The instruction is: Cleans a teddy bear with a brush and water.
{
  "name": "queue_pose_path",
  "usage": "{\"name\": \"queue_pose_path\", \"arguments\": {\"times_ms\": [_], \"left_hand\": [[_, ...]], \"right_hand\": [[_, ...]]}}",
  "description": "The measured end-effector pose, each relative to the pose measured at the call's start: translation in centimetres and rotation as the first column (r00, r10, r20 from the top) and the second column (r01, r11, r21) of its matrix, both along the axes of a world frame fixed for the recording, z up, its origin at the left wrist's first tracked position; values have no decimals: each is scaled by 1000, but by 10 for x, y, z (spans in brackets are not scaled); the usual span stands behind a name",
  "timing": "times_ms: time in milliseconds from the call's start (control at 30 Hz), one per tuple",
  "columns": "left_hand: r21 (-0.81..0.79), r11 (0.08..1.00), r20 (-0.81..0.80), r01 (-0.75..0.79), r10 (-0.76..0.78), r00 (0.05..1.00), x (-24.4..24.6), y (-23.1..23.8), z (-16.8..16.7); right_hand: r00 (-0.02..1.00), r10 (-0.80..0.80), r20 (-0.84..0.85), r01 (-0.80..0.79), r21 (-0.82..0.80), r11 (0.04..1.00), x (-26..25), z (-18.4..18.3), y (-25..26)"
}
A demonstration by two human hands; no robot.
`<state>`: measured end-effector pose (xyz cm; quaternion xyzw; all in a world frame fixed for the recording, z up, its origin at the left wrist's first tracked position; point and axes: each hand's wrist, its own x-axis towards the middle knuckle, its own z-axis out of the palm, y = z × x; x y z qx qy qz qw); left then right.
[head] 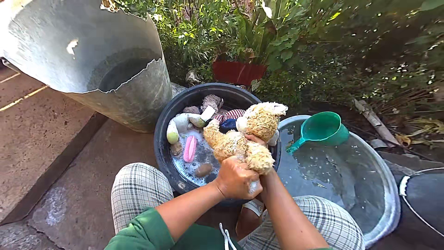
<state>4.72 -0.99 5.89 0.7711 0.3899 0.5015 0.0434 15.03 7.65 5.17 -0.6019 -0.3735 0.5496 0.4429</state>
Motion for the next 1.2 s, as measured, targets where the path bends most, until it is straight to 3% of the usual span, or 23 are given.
{"name": "queue_pose_path", "arguments": {"times_ms": [67, 133, 200, 233, 267, 300, 367, 400, 467, 500, 600, 700, 800, 900, 1000, 1133, 1200], "left_hand": [[-86, 996, 14, 21, -20, 1000, -5, 4, -10], [-372, 919, 247, 129, -36, 968, -17, 12, -10], [-622, 731, 591, 280, 204, 781, -35, 30, -7], [-698, 635, 647, 332, 358, 673, -47, 40, -5], [-765, 547, 617, 338, 474, 628, -59, 50, -3], [-824, 470, 550, 316, 529, 647, -69, 58, -2], [-897, 319, 434, 307, 495, 753, -83, 68, -2], [-895, 225, 445, 385, 453, 772, -88, 70, -3], [-814, 66, 553, 578, 396, 733, -90, 65, -7], [-768, 44, 609, 639, 360, 707, -87, 61, -8], [-619, 134, 774, 774, 269, 573, -75, 54, -7], [-458, 337, 853, 822, 426, 301, -65, 54, 5], [-471, 497, 859, 729, 446, 251, -64, 62, 19], [-504, 614, 853, 608, 462, 241, -62, 68, 18], [-532, 696, 846, 482, 448, 288, -61, 67, 23], [-443, 825, 822, 350, 218, 526, -50, 54, 39], [-421, 880, 708, 222, 166, 686, -37, 43, 46]], "right_hand": [[997, -76, 5, 76, -50, 996, 4, -8, 1], [966, -204, -159, 193, -83, 978, 4, -5, 0], [900, -292, -322, 273, -104, 956, 6, 4, 0], [877, -300, -374, 286, -93, 954, 9, 10, 1], [864, -295, -408, 293, -70, 954, 11, 17, 1], [859, -282, -428, 294, -40, 955, 13, 23, 1], [859, -249, -447, 293, 33, 955, 15, 32, 1], [858, -231, -459, 293, 66, 954, 16, 35, 0], [852, -174, -494, 266, 123, 956, 17, 45, -7], [849, -149, -507, 258, 152, 954, 16, 51, -10], [863, -59, -502, 213, 254, 944, 18, 58, -18], [834, 47, -549, 154, 314, 937, 22, 43, -18], [863, 81, -499, 50, 243, 969, 16, 42, -19], [901, 82, -425, -98, -16, 995, 9, 50, -21], [863, 22, -504, -103, -133, 986, 0, 35, -21], [872, -11, -489, -77, -159, 984, -14, 37, -27], [927, 47, -372, -90, -99, 991, -13, 41, -26]]}}
